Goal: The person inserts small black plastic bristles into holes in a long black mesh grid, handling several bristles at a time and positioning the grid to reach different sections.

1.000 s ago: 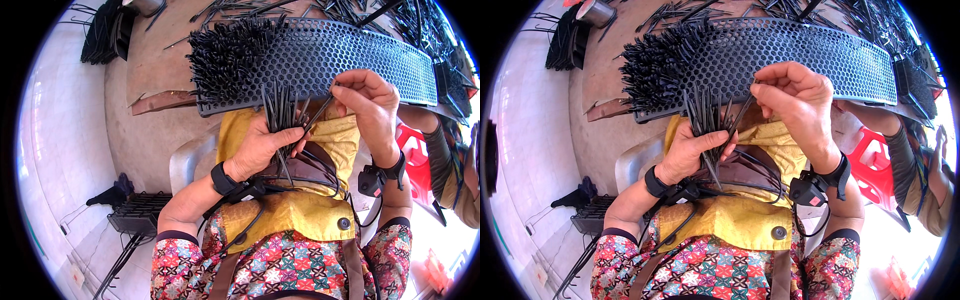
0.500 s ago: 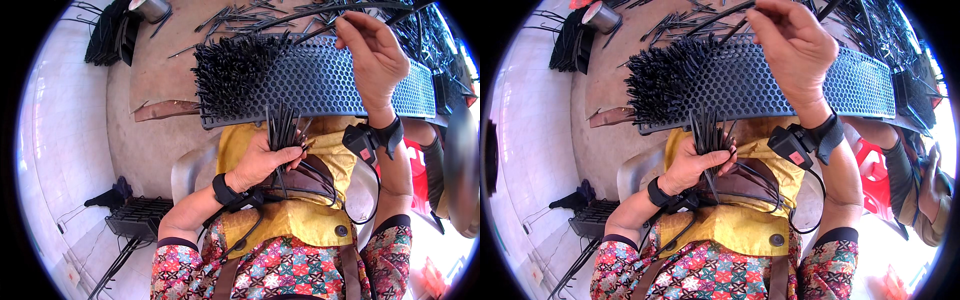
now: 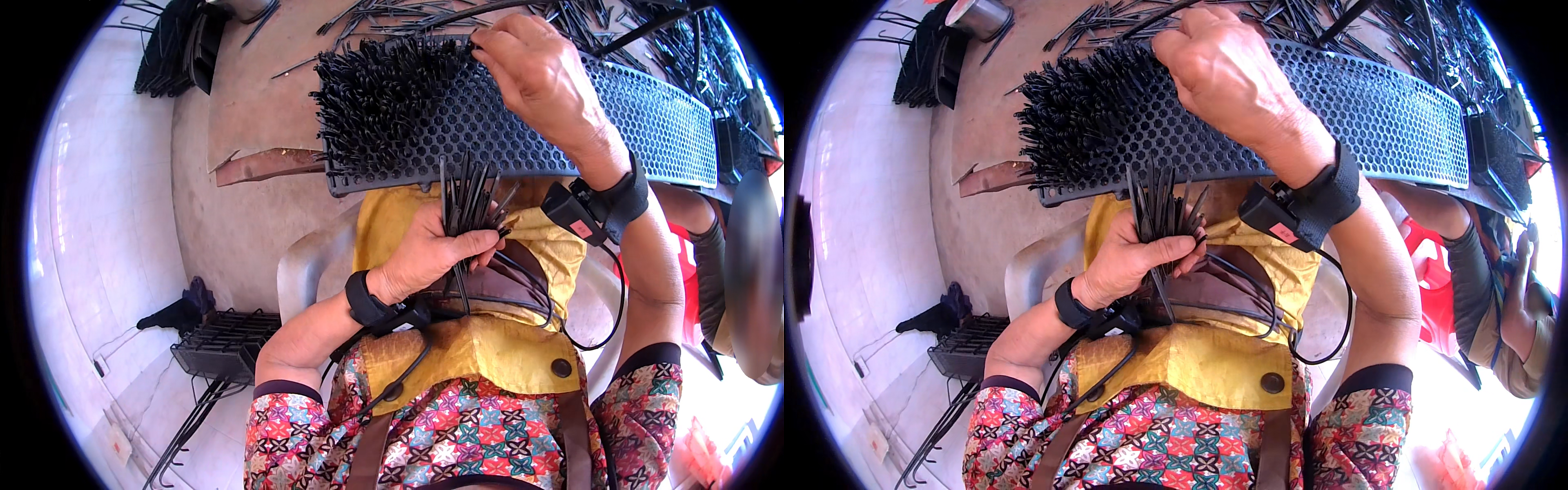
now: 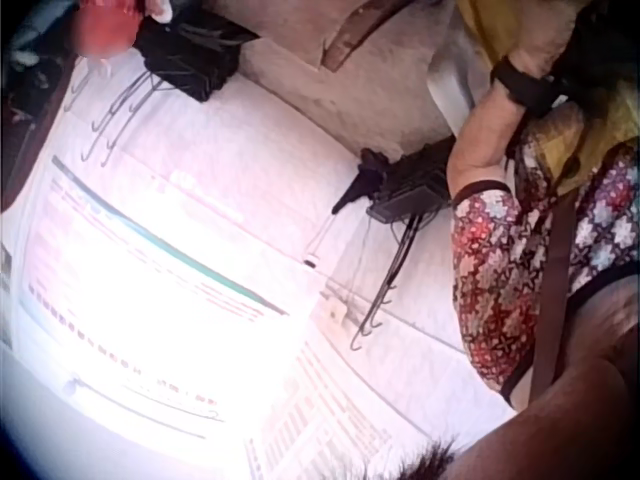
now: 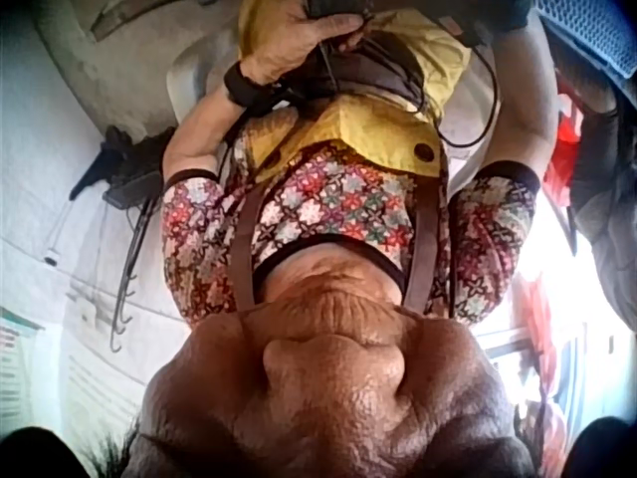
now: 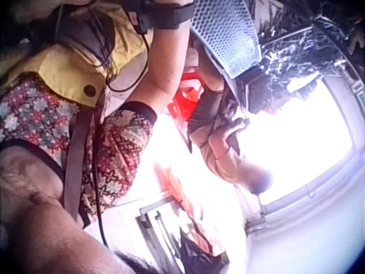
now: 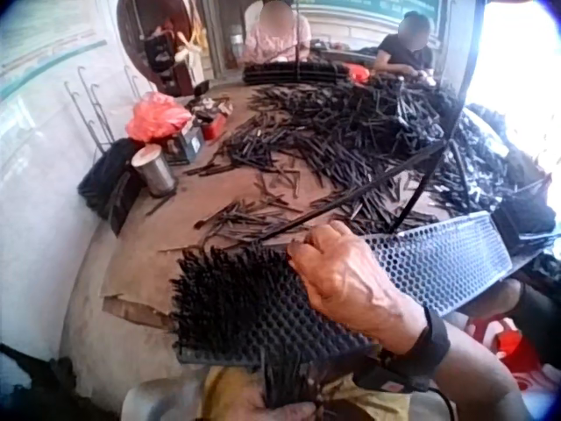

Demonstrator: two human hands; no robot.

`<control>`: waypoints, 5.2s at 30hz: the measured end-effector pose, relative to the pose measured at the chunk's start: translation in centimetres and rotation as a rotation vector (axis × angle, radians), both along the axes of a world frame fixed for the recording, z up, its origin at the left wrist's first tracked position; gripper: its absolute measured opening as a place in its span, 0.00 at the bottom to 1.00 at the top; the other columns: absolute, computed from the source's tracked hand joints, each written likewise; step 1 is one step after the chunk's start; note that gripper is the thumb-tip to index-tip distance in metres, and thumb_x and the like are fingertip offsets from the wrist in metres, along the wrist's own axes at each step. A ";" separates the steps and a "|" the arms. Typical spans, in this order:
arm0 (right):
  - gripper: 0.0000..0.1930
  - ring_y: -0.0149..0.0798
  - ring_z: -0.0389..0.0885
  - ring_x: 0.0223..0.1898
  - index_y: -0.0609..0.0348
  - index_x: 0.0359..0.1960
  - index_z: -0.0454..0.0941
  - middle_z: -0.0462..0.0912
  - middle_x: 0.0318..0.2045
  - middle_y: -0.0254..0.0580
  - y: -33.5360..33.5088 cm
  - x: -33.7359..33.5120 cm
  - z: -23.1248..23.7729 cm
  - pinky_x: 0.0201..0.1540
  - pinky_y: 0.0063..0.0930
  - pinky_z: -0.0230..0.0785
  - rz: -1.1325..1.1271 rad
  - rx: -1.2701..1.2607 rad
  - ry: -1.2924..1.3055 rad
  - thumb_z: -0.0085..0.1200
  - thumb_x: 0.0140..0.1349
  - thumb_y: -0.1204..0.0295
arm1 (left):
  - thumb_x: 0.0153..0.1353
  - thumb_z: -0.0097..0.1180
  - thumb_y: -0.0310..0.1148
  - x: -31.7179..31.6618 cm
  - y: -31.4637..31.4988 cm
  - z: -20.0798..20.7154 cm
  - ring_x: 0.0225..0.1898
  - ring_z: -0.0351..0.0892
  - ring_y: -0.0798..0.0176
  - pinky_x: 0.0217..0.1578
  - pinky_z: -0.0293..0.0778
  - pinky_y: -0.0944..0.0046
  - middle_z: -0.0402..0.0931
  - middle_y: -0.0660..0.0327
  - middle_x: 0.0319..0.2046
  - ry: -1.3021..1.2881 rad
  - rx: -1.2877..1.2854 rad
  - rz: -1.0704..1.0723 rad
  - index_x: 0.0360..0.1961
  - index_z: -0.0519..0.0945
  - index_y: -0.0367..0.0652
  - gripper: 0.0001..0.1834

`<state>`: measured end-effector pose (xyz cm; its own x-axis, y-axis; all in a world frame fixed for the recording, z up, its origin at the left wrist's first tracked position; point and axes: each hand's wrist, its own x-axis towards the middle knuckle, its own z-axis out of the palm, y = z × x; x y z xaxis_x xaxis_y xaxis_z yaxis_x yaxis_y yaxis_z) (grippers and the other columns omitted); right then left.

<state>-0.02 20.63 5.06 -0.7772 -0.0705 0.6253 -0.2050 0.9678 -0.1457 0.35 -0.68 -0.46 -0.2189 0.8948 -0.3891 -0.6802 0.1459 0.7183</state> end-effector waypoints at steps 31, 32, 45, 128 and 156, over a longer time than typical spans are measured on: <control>0.04 0.31 0.82 0.26 0.72 0.33 0.72 0.80 0.24 0.42 -6.1 12.0 -1.4 0.28 0.20 0.73 0.007 -1.509 -0.641 0.51 0.56 0.83 | 0.54 0.56 0.24 1.2 0.6 1.1 0.24 0.74 0.71 0.26 0.70 0.73 0.75 0.63 0.23 0.079 -0.014 0.097 0.32 0.76 0.37 0.04; 0.04 0.31 0.82 0.26 0.72 0.33 0.71 0.80 0.24 0.42 -6.3 12.1 -1.6 0.28 0.20 0.73 0.018 -1.529 -0.625 0.50 0.56 0.83 | 0.54 0.55 0.24 1.2 0.5 1.0 0.24 0.74 0.71 0.26 0.70 0.72 0.75 0.63 0.23 0.062 -0.014 0.100 0.32 0.76 0.37 0.04; 0.05 0.44 0.78 0.25 0.65 0.28 0.73 0.76 0.22 0.47 -6.4 12.8 -3.2 0.27 0.31 0.69 -0.108 -1.111 -0.386 0.57 0.53 0.77 | 0.50 0.53 0.21 0.5 1.0 1.8 0.29 0.75 0.68 0.33 0.72 0.70 0.77 0.62 0.30 0.254 -0.138 0.010 0.35 0.76 0.35 0.10; 0.15 0.42 0.73 0.26 0.63 0.30 0.76 0.72 0.25 0.39 -7.0 10.2 0.1 0.25 0.36 0.67 -0.056 -0.276 0.146 0.58 0.35 0.77 | 0.57 0.53 0.28 2.4 0.0 2.0 0.19 0.65 0.77 0.19 0.63 0.73 0.67 0.70 0.17 0.476 -0.085 0.012 0.31 0.71 0.39 0.05; 0.10 0.29 0.77 0.17 0.68 0.40 0.68 0.77 0.25 0.40 -8.2 13.7 -1.1 0.19 0.20 0.70 0.057 -1.769 -0.403 0.50 0.56 0.78 | 0.62 0.51 0.34 1.9 -0.2 2.3 0.38 0.73 0.66 0.39 0.71 0.68 0.72 0.63 0.41 0.010 -0.034 -0.072 0.50 0.70 0.36 0.18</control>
<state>13.69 12.42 3.96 -0.9038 0.3663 -0.2214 0.0755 -0.3727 -0.9249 2.22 -0.84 1.87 -0.1581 0.8947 -0.4177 -0.6601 0.2189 0.7186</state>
